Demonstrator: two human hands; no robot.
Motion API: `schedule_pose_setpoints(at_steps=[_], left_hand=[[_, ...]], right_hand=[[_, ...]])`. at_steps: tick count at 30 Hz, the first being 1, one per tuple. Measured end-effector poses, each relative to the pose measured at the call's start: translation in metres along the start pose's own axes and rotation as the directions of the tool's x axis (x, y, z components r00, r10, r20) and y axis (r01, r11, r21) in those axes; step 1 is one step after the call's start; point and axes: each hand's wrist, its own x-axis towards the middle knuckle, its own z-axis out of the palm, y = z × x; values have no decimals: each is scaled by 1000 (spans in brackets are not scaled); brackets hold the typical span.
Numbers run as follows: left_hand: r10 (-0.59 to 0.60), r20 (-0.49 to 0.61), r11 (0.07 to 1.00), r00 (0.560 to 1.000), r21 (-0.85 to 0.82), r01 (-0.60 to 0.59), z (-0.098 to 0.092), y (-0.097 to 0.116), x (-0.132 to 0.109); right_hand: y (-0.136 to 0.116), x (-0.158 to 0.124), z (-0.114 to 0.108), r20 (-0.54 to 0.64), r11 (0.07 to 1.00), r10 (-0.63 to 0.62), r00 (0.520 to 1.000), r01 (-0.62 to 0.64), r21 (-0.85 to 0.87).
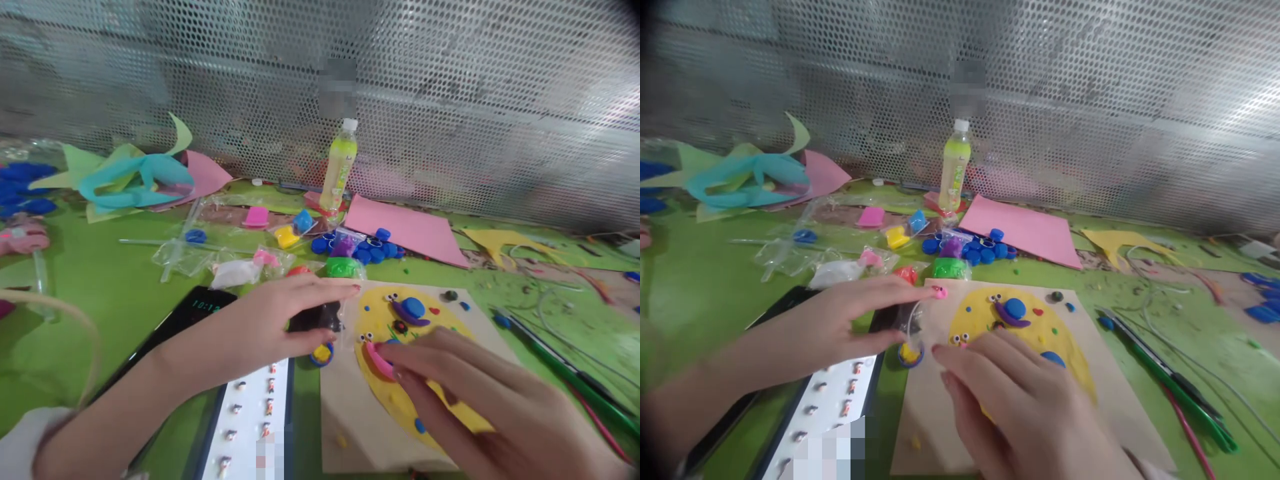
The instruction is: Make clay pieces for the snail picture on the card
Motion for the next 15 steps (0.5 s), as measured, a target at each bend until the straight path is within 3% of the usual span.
schedule_pose_setpoints(at_steps=[4,7,11,15], left_hand=[[18,13,1000,1000,-11,-18,11,-4,0],[113,-53,993,992,50,-111,19,-5,1],[275,-173,949,946,209,-238,25,-1,6],[372,-238,914,897,261,-309,32,2,9]], right_hand=[[6,18,9,-45,967,195,980,-184,177],[10,12,17,-33,948,235,971,-222,227],[10,6,23,-150,962,265,953,-250,108],[13,11,23,-93,973,228,969,-225,41]])
